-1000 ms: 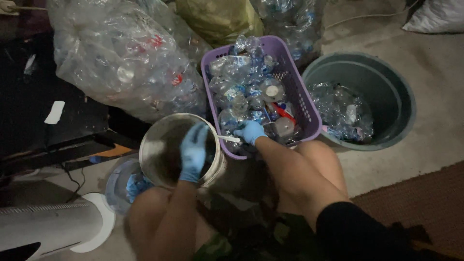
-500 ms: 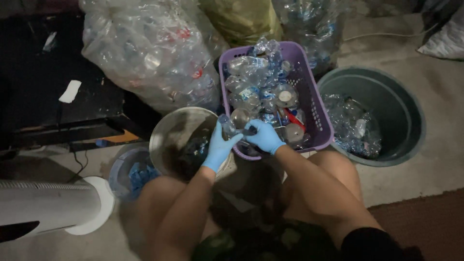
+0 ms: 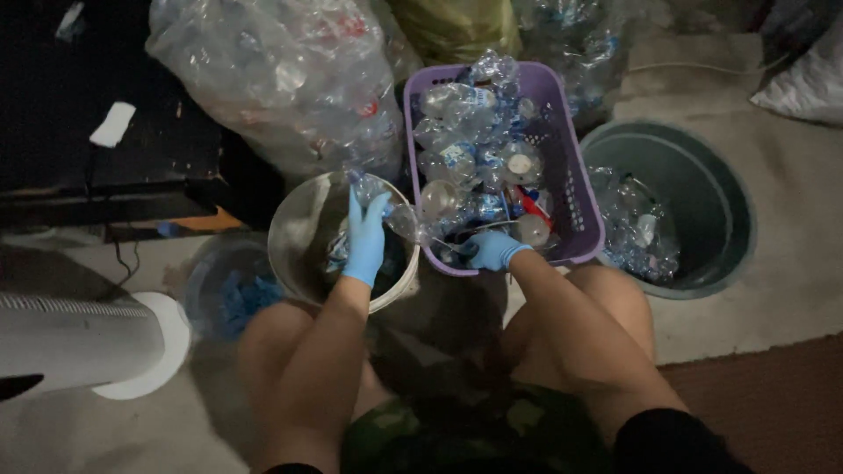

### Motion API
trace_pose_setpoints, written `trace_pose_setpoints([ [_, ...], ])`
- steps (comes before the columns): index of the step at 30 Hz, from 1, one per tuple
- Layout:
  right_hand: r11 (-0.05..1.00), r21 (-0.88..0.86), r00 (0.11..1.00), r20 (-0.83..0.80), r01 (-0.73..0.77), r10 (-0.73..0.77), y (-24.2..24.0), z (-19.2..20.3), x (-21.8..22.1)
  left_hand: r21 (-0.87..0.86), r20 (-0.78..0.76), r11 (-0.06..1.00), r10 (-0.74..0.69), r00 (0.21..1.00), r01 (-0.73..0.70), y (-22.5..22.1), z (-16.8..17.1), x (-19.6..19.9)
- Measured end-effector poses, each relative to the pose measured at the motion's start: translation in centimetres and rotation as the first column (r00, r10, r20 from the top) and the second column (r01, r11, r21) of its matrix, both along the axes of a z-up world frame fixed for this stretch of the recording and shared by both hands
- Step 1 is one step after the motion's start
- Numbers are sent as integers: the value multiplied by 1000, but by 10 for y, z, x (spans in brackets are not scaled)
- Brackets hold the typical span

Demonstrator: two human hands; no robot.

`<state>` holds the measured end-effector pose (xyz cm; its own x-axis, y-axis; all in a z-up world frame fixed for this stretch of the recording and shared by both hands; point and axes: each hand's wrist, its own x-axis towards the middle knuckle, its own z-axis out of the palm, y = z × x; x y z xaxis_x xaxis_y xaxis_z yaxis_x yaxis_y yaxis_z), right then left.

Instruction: Sorting and cleaning plastic bottles for recycling by removing labels and caps and placing them in separate bins.

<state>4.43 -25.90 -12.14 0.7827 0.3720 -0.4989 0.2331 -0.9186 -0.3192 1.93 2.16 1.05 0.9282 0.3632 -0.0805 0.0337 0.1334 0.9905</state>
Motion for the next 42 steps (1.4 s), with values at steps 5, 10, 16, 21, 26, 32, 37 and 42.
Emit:
trace_pose_setpoints([
  [5,997,24,991,-112,74,-71,5,8,10,-408,157,912,17,987,49,14,-66,30],
  [10,985,70,969,-200,160,-143,22,70,-9,-468,132,882,11,991,53,18,-44,31],
  [16,977,155,985,-107,148,-133,43,135,-21,-458,175,885,-6,985,86,15,-19,21],
  [21,512,782,929,-357,357,-103,77,178,-45,-475,261,864,-44,964,168,-6,10,5],
  [26,442,798,912,-347,411,-220,115,157,-58,-379,210,908,-101,973,176,-20,5,5],
  [32,440,768,884,-385,466,-265,139,106,-62,-533,-39,840,99,994,-104,-8,-11,14],
  [37,715,574,907,-134,399,-399,156,111,-65,-523,-231,806,179,956,-277,8,-5,11],
  [42,814,501,943,-12,292,-331,166,132,-67,-492,-311,808,186,932,-325,17,-17,17],
])
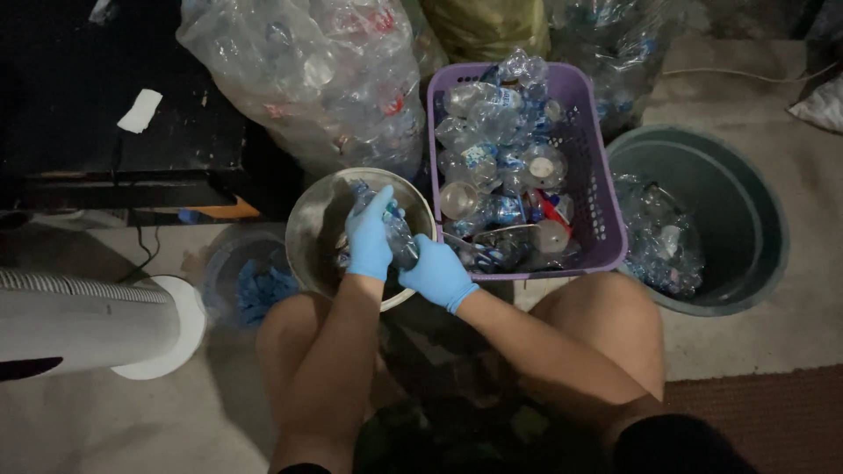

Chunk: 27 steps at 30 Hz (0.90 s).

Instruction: Sorting and cleaning plastic bottles for recycling by removing labels and caps and placing them in separate bins.

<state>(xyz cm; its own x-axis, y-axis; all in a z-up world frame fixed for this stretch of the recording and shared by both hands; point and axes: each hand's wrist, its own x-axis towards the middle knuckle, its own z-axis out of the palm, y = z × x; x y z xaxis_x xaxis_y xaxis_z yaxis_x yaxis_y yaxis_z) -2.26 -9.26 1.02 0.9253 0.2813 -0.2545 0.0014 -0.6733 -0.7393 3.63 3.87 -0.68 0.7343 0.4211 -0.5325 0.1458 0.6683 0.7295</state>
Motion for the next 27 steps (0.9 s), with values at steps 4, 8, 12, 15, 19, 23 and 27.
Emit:
trace_pose_setpoints([
  [4,994,109,1000,1,-10,10,-5,5,-2,34,9,999,-22,1000,21,1,13,-1],
  [8,939,337,992,-125,67,-25,-13,-8,-3,-33,126,993,-105,986,110,-9,13,-1],
  [12,793,567,956,-286,223,-65,-33,0,8,-67,244,944,-299,922,324,-13,13,-8],
  [15,847,520,991,-119,110,-56,-52,43,13,-51,317,914,-367,874,403,-13,11,-5],
  [19,894,448,970,-199,-37,139,-101,85,31,-105,261,932,-311,914,347,13,-9,13],
  [23,998,52,998,-50,26,-24,-168,12,81,-41,194,956,-276,941,289,29,-14,12],
  [27,832,-515,979,-95,-205,183,-174,-108,92,3,167,956,-289,942,293,15,1,9],
])
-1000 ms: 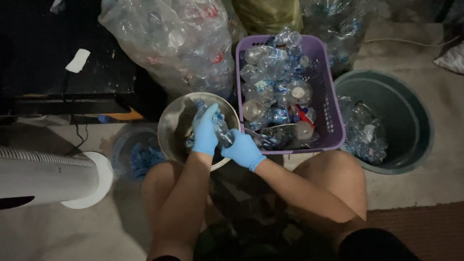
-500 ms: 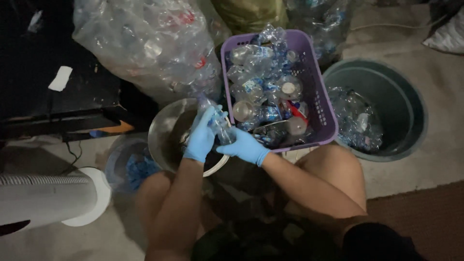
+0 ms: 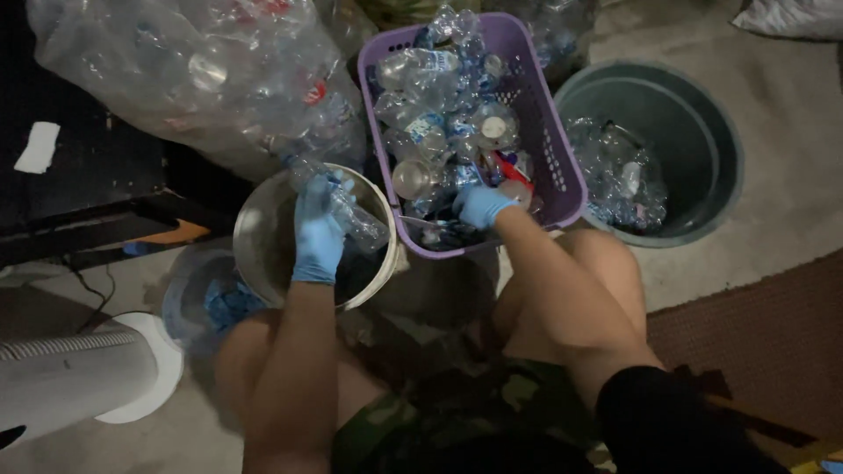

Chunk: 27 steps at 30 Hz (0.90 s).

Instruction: Sorting and cleaning plastic bottles for recycling by removing labels and caps and placing them in separate bins.

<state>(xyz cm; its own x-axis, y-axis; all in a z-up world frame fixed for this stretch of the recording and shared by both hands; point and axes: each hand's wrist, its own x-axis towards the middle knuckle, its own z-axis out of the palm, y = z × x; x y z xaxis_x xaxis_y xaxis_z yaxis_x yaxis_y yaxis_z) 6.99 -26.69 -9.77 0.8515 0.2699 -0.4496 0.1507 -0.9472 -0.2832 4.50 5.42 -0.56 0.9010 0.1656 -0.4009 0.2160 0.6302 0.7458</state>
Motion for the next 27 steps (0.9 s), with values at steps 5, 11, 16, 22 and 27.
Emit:
trace_pose_setpoints([
  [5,992,-81,996,4,92,-92,21,-37,-13,25,2,1000,-18,1000,18,3,-24,5],
  [11,994,-57,991,-88,93,-98,19,3,-15,15,-32,999,-39,999,39,15,-72,15],
  [16,885,365,957,-94,290,-275,30,149,-32,-17,166,993,-113,980,117,-2,-42,13],
  [22,592,728,938,-237,345,-255,37,195,-72,-235,182,957,-128,975,170,-21,-17,-2],
  [27,265,787,822,-568,557,-42,67,199,-109,-295,222,933,-146,964,209,-19,-8,-12],
])
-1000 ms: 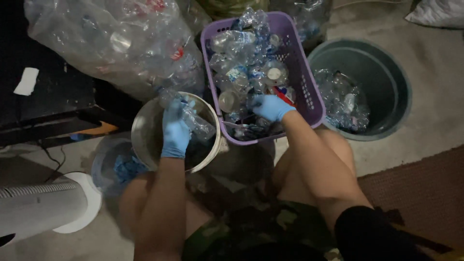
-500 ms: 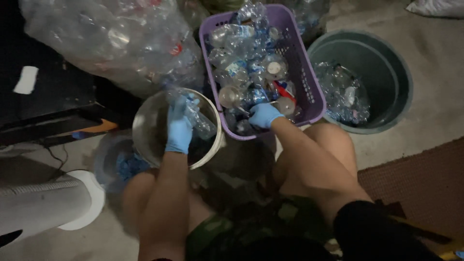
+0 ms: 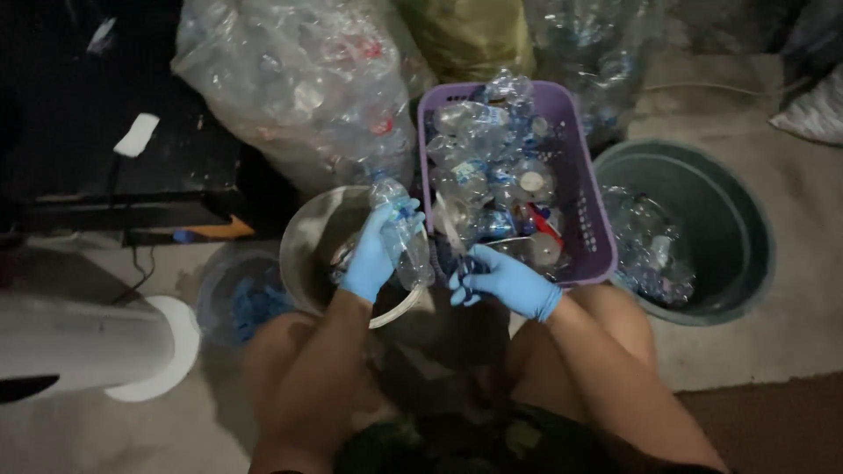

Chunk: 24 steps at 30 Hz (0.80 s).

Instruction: Sorting and cleaning plastic bottles for recycling by removing labels and caps and placing them in separate bins.

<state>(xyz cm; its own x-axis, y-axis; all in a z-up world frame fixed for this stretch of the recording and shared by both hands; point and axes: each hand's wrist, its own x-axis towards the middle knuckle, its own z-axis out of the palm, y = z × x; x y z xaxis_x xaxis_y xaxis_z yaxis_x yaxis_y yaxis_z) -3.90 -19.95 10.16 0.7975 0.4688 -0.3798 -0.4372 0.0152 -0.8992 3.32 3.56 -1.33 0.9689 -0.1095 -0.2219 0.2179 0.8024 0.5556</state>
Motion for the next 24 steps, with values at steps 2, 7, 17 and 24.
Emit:
trace_pose_setpoints([
  [2,998,-5,998,-10,-59,59,9,15,-11,28,-24,999,15,1000,-15,3,-14,-2],
  [7,989,112,987,-114,-98,111,1,-19,-2,19,-15,994,111,994,-111,0,17,-10],
  [17,992,73,979,-171,-103,114,7,-6,-5,151,78,979,128,989,-139,0,-19,-1],
  [24,953,-283,993,-64,-113,99,25,35,-17,214,78,965,136,988,-150,-2,-30,-1],
])
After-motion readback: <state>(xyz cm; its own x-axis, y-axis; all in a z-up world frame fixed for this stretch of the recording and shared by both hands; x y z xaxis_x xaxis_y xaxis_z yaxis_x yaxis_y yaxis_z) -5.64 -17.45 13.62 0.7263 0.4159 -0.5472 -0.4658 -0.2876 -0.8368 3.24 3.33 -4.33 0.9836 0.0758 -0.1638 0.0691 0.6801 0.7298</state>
